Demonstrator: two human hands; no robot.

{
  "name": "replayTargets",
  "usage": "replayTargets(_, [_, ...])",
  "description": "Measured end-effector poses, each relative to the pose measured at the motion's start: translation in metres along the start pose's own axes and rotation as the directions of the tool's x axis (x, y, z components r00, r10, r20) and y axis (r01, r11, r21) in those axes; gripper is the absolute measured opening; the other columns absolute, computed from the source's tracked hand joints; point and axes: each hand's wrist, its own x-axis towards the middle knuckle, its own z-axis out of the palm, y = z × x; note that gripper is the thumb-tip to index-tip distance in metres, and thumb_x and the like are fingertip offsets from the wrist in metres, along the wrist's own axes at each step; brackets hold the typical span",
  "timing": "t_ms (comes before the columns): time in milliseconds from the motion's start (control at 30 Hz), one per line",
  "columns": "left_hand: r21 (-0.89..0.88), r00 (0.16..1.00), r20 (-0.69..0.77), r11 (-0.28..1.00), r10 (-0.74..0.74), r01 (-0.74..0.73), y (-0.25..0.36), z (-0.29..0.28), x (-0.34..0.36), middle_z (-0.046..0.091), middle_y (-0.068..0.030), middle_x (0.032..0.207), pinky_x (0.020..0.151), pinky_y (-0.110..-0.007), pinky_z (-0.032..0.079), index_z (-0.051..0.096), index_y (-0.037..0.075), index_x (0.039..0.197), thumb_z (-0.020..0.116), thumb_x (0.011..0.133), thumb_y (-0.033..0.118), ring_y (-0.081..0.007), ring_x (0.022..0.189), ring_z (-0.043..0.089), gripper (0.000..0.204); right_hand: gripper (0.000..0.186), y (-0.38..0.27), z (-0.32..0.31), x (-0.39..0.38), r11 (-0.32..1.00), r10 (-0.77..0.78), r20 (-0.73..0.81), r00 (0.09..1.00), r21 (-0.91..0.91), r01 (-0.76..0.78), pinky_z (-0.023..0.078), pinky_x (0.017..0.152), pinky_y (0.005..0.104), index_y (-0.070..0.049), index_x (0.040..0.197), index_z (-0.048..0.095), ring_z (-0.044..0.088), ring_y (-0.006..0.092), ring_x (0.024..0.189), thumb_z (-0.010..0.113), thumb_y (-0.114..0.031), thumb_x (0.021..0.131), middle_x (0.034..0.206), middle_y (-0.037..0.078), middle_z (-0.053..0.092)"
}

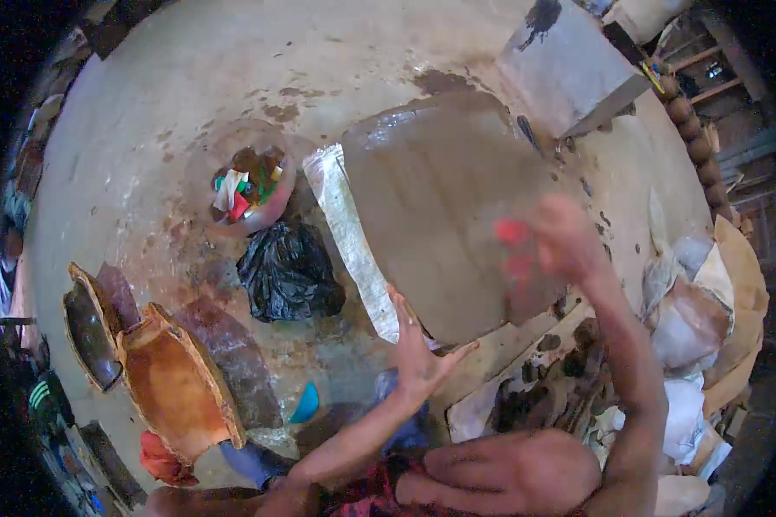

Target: The person wipes the inside of two mold halves with a cloth, scrapes the surface of a clay slab with a small red tool, and uses a large metal blade to separate the slab. They then lift the clay slab and press it into the bottom and sides of one mold by hand.

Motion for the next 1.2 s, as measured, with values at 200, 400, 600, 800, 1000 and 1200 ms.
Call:
replayTargets(200, [-0.096, 0.999, 0.036, 0.995, -0.017, 0.02, 0.011, 0.009, 0.001, 0.0, -0.0323, 0.172, 0.131, -0.043, 0.015, -0.007, -0.008, 0.163, 0.101, 0.06, 0.042, -0.0417, 0.161, 0.006, 0.157, 0.038, 0.096, 0.032, 0.197, 0.99, 0.022, -0.161, 0.987, -0.137, -0.045, 0.053, 0.092, 0.0464, -0.009, 0.114, 0.073, 0.064, 0.0389, 0.108, 0.056, -0.001, 0.081, 0.111, 0.014, 0.068])
replayTargets(400, [-0.136, 0.998, 0.037, 0.989, -0.052, 0.056, 0.0, 0.006, -0.002, 0.0, -0.0342, 0.171, 0.13, -0.045, 0.014, -0.009, -0.007, 0.163, 0.099, 0.063, 0.043, -0.0433, 0.161, 0.002, 0.155, 0.039, 0.071, 0.039, 0.105, 0.996, 0.046, -0.008, 0.999, -0.076, -0.047, 0.052, 0.091, 0.0481, -0.01, 0.115, 0.074, 0.062, 0.0384, 0.107, 0.057, 0.002, 0.082, 0.1, 0.014, 0.066])
replayTargets(600, [-0.06, 0.958, 0.199, 0.973, -0.208, 0.223, -0.023, 0.011, -0.014, 0.001, -0.0339, 0.171, 0.131, -0.044, 0.012, -0.007, -0.007, 0.163, 0.099, 0.063, 0.046, -0.0419, 0.161, 0.001, 0.155, 0.04, -0.016, 0.025, -0.112, 0.977, 0.137, -0.065, 0.988, 0.173, -0.124, 0.053, 0.08, 0.0463, -0.009, 0.104, 0.078, 0.064, 0.0361, 0.09, 0.061, 0.008, 0.072, 0.095, 0.011, 0.068])
replayTargets(800, [-0.108, 0.979, 0.138, 0.98, -0.149, 0.165, -0.003, 0.014, -0.002, -0.002, -0.032, 0.172, 0.131, -0.043, 0.01, -0.007, -0.008, 0.163, 0.1, 0.061, 0.046, -0.0405, 0.162, 0.0, 0.157, 0.031, 0.018, -0.008, -0.094, 0.971, 0.23, 0.04, 0.972, -0.079, -0.227, 0.053, 0.078, 0.0482, -0.008, 0.098, 0.076, 0.063, 0.0375, 0.086, 0.062, 0.001, 0.073, 0.09, 0.014, 0.065])
replayTargets(1000, [-0.091, 0.973, 0.16, 0.979, -0.164, 0.18, -0.015, 0.017, -0.009, -0.004, -0.0301, 0.172, 0.131, -0.041, 0.011, -0.012, -0.008, 0.162, 0.101, 0.059, 0.047, -0.0402, 0.162, 0.001, 0.162, 0.038, 0.129, 0.025, 0.132, 0.983, 0.117, -0.131, 0.984, -0.127, -0.134, 0.053, 0.088, 0.0473, -0.009, 0.113, 0.073, 0.064, 0.0401, 0.104, 0.058, 0.0, 0.079, 0.109, 0.016, 0.068])
replayTargets(1200, [-0.152, 0.954, 0.201, 0.955, -0.221, 0.254, -0.018, 0.026, -0.021, -0.003, -0.0305, 0.172, 0.131, -0.042, 0.012, -0.011, -0.008, 0.162, 0.1, 0.06, 0.047, -0.0404, 0.162, 0.002, 0.161, 0.039, 0.188, 0.036, 0.202, 0.992, -0.012, 0.087, 0.996, -0.127, 0.024, 0.053, 0.084, 0.0473, -0.007, 0.109, 0.074, 0.063, 0.0427, 0.1, 0.062, -0.001, 0.072, 0.1, 0.019, 0.066])
